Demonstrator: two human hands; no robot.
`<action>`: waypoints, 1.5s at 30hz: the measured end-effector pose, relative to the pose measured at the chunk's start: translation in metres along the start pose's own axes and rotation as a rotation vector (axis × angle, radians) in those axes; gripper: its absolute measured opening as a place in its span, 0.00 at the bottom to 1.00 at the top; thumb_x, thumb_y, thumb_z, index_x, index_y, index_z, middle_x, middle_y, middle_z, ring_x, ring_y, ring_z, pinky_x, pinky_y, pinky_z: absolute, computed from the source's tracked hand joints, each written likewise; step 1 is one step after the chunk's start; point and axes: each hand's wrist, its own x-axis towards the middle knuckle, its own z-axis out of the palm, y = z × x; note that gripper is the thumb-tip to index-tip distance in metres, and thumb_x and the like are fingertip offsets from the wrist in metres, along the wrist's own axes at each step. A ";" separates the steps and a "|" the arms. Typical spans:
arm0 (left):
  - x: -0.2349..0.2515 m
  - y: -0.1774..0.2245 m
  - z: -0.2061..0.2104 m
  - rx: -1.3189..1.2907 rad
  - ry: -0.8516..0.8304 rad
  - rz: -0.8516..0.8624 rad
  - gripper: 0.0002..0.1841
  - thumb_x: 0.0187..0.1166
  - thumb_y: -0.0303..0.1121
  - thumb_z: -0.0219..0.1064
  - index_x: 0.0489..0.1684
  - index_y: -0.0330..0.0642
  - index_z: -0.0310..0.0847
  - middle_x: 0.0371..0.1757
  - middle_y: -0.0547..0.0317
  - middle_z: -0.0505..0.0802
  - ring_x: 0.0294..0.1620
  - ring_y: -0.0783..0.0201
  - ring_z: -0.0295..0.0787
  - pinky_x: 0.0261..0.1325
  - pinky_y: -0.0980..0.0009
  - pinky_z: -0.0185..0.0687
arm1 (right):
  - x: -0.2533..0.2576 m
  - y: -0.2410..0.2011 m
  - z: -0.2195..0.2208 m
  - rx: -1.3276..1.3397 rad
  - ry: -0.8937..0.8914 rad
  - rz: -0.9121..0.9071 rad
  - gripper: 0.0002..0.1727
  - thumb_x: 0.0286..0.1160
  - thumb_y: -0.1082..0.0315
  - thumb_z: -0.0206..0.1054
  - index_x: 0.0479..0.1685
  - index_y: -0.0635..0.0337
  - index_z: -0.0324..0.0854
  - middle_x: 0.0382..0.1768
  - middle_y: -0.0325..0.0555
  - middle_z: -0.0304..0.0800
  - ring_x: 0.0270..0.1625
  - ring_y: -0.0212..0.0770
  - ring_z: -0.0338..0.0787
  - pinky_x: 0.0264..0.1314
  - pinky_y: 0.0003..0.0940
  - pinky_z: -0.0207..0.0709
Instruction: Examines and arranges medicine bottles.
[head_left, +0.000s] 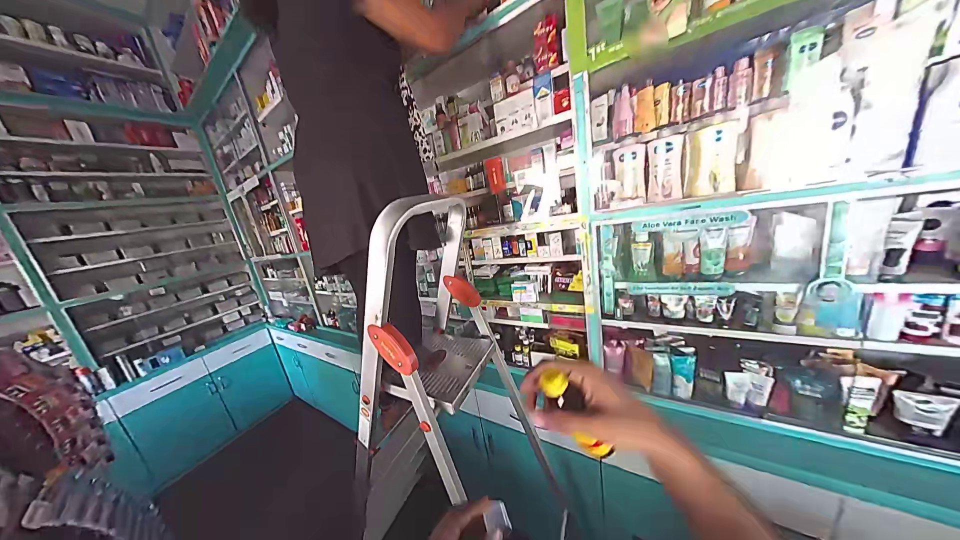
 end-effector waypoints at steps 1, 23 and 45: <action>0.010 0.002 0.002 0.095 0.014 0.065 0.14 0.67 0.20 0.76 0.51 0.27 0.90 0.49 0.49 0.96 0.48 0.67 0.95 0.56 0.69 0.93 | -0.016 0.022 0.025 -0.067 0.066 0.020 0.19 0.64 0.60 0.81 0.53 0.56 0.89 0.42 0.33 0.94 0.37 0.25 0.88 0.38 0.24 0.83; 0.078 0.015 0.048 -0.207 -0.093 0.083 0.13 0.71 0.14 0.70 0.53 0.24 0.88 0.51 0.44 0.96 0.51 0.60 0.96 0.56 0.67 0.94 | -0.048 0.056 0.071 0.151 0.544 0.072 0.20 0.58 0.81 0.76 0.53 0.66 0.81 0.42 0.45 0.97 0.34 0.35 0.94 0.32 0.27 0.88; 0.068 -0.006 0.069 -0.049 -0.145 0.065 0.17 0.67 0.13 0.71 0.55 0.25 0.88 0.52 0.44 0.95 0.50 0.63 0.96 0.58 0.67 0.93 | -0.078 0.078 0.072 0.117 0.645 0.128 0.21 0.52 0.80 0.83 0.49 0.62 0.86 0.41 0.40 0.96 0.30 0.31 0.91 0.33 0.27 0.87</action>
